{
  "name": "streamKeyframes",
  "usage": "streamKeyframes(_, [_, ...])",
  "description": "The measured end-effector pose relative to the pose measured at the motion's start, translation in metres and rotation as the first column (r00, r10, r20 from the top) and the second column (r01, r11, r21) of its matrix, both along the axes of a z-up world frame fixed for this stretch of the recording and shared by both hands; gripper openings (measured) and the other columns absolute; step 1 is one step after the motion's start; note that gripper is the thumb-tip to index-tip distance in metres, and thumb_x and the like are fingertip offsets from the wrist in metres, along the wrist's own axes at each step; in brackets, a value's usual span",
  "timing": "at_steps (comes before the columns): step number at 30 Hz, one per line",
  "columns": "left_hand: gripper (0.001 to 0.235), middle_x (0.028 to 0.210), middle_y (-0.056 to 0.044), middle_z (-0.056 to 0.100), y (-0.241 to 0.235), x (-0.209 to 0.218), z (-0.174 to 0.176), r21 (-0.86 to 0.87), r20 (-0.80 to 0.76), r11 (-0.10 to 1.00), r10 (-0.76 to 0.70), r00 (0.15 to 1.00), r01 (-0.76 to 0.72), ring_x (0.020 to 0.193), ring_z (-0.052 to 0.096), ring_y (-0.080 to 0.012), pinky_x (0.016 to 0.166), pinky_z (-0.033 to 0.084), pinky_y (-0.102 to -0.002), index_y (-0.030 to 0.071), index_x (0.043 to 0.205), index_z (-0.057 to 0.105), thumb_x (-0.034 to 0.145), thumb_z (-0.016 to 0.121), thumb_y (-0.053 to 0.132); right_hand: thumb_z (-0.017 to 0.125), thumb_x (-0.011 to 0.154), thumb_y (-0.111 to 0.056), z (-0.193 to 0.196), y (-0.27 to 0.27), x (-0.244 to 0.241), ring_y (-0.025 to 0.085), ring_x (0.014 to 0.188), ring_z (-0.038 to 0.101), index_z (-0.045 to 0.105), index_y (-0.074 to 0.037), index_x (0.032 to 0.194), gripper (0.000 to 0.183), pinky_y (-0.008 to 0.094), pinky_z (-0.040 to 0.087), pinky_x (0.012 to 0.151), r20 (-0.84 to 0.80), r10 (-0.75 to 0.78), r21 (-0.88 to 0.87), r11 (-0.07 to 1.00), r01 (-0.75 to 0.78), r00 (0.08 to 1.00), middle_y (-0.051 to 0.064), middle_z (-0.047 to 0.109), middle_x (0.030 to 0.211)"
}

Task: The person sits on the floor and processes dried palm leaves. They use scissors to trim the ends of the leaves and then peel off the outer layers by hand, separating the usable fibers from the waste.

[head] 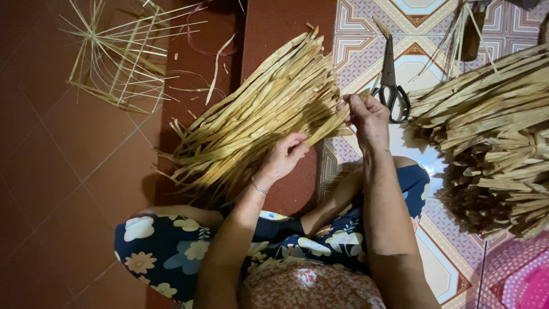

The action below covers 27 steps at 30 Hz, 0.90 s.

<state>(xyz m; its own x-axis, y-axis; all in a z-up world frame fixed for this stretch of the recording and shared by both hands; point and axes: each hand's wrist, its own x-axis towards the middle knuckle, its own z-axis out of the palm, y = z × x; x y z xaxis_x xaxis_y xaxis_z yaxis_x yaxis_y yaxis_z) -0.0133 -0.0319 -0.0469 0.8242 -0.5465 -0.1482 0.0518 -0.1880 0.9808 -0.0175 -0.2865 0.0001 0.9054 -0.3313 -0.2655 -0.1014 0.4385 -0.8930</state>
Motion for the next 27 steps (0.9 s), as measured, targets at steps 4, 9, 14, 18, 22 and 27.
streamKeyframes(4, [0.031,0.093,-0.007,0.077,-0.032,0.011,0.023,0.114,0.014,0.992,-0.061,0.998,0.059,0.081,0.073,-0.0134,0.072,0.06,-0.027,0.0,0.125,0.063,0.104,0.059,0.023,0.066,0.108,-0.023,-0.008,0.002,-0.005,0.009,0.079,0.065,0.074,0.001,0.112,0.025,0.025,0.048,0.071,0.058,0.157,-0.066,0.986,-0.153,0.986,0.01,0.076,0.102])
streamKeyframes(9, [0.035,0.083,-0.008,0.075,-0.082,0.041,0.054,-0.022,-0.061,0.996,-0.084,0.995,0.083,0.071,0.074,-0.0143,0.066,0.061,-0.031,-0.001,0.114,0.07,0.104,0.056,0.029,0.058,0.107,-0.032,-0.004,0.004,-0.003,0.014,0.071,0.066,0.073,-0.001,0.106,0.034,0.03,0.055,0.07,0.038,0.237,0.023,0.971,-0.238,0.971,0.01,0.074,0.093])
streamKeyframes(14, [0.037,0.071,-0.008,0.073,-0.1,0.041,0.062,0.046,-0.285,0.982,-0.161,0.945,0.181,0.059,0.071,-0.0156,0.055,0.06,-0.031,-0.001,0.094,0.072,0.102,0.055,0.031,0.057,0.109,-0.03,-0.007,-0.001,0.0,0.017,0.066,0.061,0.07,0.0,0.099,0.034,0.032,0.051,0.064,-0.063,0.014,-0.002,1.0,-0.014,0.998,0.01,0.073,0.086])
streamKeyframes(18, [0.036,0.069,-0.009,0.07,-0.101,0.024,0.05,-0.147,-0.353,0.972,-0.225,0.908,0.183,0.059,0.067,-0.0152,0.055,0.055,-0.029,0.0,0.09,0.069,0.104,0.055,0.03,0.056,0.107,-0.027,-0.013,-0.01,0.007,0.019,0.07,0.07,0.068,-0.003,0.091,0.031,0.032,0.058,0.067,-0.13,-0.153,0.03,0.987,0.158,0.98,0.009,0.072,0.081])
streamKeyframes(22, [0.038,0.073,-0.01,0.071,-0.087,0.001,0.032,-0.233,-0.403,0.943,-0.316,0.859,0.237,0.063,0.069,-0.0154,0.059,0.057,-0.029,0.0,0.092,0.068,0.106,0.054,0.032,0.057,0.106,-0.023,-0.023,-0.031,0.007,0.019,0.069,0.07,0.068,-0.005,0.088,0.028,0.033,0.058,0.063,-0.121,-0.311,0.065,0.945,0.32,0.943,0.009,0.071,0.078])
streamKeyframes(27, [0.036,0.078,-0.008,0.068,-0.082,-0.01,0.023,-0.288,-0.455,0.934,-0.327,0.828,0.21,0.064,0.069,-0.0163,0.058,0.057,-0.03,0.0,0.095,0.066,0.106,0.053,0.031,0.06,0.106,-0.022,-0.039,-0.042,0.011,0.019,0.064,0.07,0.066,-0.003,0.086,0.029,0.034,0.059,0.059,-0.157,-0.314,0.047,0.945,0.325,0.936,0.01,0.07,0.078])
